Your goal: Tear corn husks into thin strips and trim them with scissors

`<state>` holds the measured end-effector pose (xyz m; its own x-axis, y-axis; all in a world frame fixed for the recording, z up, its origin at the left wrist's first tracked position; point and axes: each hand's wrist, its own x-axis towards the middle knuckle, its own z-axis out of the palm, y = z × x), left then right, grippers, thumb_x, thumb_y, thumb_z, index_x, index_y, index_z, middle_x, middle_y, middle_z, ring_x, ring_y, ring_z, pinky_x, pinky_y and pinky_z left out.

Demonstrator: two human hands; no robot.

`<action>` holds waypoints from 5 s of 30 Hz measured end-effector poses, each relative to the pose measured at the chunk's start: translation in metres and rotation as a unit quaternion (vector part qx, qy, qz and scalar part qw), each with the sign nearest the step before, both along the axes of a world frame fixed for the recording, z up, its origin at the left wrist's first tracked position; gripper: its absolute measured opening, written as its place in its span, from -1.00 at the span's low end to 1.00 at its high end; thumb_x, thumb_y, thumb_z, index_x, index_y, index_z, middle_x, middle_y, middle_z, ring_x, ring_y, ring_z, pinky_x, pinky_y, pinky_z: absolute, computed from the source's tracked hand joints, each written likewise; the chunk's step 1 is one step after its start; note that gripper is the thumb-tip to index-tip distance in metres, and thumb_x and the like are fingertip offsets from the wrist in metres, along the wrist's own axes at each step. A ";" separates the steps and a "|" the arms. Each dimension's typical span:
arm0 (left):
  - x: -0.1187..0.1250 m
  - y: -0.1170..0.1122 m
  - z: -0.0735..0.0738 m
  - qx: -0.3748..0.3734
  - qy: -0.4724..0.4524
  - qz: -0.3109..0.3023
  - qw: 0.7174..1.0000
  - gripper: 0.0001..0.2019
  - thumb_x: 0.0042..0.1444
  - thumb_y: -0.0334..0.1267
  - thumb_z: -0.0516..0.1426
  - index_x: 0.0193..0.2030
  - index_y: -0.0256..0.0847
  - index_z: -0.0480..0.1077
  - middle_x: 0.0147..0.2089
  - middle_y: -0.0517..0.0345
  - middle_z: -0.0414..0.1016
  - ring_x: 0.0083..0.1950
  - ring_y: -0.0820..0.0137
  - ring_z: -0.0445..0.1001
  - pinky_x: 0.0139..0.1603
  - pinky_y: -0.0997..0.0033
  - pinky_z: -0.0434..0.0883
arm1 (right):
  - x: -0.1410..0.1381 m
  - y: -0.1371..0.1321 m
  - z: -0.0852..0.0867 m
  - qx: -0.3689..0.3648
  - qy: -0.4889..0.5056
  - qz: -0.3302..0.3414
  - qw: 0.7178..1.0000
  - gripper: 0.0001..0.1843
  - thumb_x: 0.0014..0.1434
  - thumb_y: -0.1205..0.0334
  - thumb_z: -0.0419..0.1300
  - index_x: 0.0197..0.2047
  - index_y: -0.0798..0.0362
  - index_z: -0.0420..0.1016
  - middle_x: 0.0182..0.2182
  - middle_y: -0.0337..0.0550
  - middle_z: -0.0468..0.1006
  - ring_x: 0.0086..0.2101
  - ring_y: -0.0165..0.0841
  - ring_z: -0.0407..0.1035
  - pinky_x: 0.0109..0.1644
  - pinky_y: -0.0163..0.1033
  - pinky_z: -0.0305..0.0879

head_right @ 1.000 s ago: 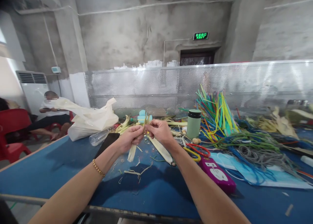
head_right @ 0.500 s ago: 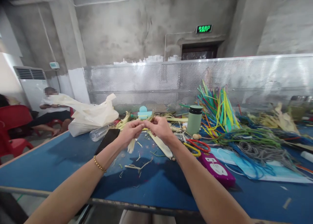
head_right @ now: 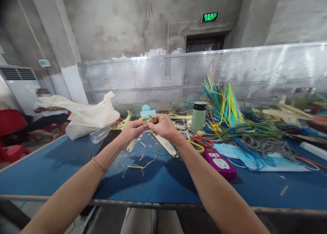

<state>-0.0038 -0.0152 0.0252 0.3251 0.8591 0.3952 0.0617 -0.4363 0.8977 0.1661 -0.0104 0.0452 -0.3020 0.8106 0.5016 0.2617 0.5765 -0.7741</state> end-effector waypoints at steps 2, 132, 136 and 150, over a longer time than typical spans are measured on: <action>0.000 0.000 0.000 -0.018 -0.016 -0.009 1.000 -0.66 0.00 0.00 0.23 -0.35 -0.31 0.48 -0.64 0.38 0.00 -0.61 0.62 -0.12 -0.55 0.47 -0.19 | -0.001 0.004 -0.003 0.011 0.003 0.002 1.000 -0.84 -0.01 0.20 0.26 -0.40 0.12 0.42 -0.72 -0.32 0.39 -0.70 -0.52 0.24 -0.63 -0.41 0.20; 0.006 0.008 -0.020 -0.185 -0.162 -0.123 0.961 -0.88 0.08 -0.36 0.20 -0.39 -0.42 0.44 -0.41 -0.01 0.48 -0.40 0.36 0.54 -0.35 0.40 0.43 | 0.026 0.002 0.002 0.152 -0.320 -0.100 0.930 -0.78 0.10 0.21 0.18 -0.35 0.10 0.65 -0.51 -0.17 0.55 -0.50 -0.45 0.30 -0.39 -0.31 0.10; 0.003 0.012 -0.017 -0.170 -0.199 -0.091 0.961 -0.91 0.07 -0.40 0.20 -0.40 -0.41 0.45 -0.49 0.11 0.41 -0.52 0.53 0.41 -0.44 0.50 0.32 | 0.029 -0.002 0.008 0.120 -0.309 -0.087 0.939 -0.78 0.11 0.23 0.16 -0.42 0.14 0.59 -0.58 -0.19 0.50 -0.54 -0.47 0.26 -0.43 -0.32 0.09; 0.003 0.014 -0.018 0.017 -0.025 0.074 0.997 -0.81 0.03 -0.30 0.15 -0.55 -0.30 0.38 -0.63 0.26 0.20 -0.58 0.57 0.07 -0.53 0.47 -0.02 | 0.021 -0.012 0.006 0.183 -0.312 -0.086 0.928 -0.87 0.03 0.39 0.07 -0.45 0.10 0.44 -0.59 -0.23 0.42 -0.54 -0.47 0.21 -0.42 -0.30 0.06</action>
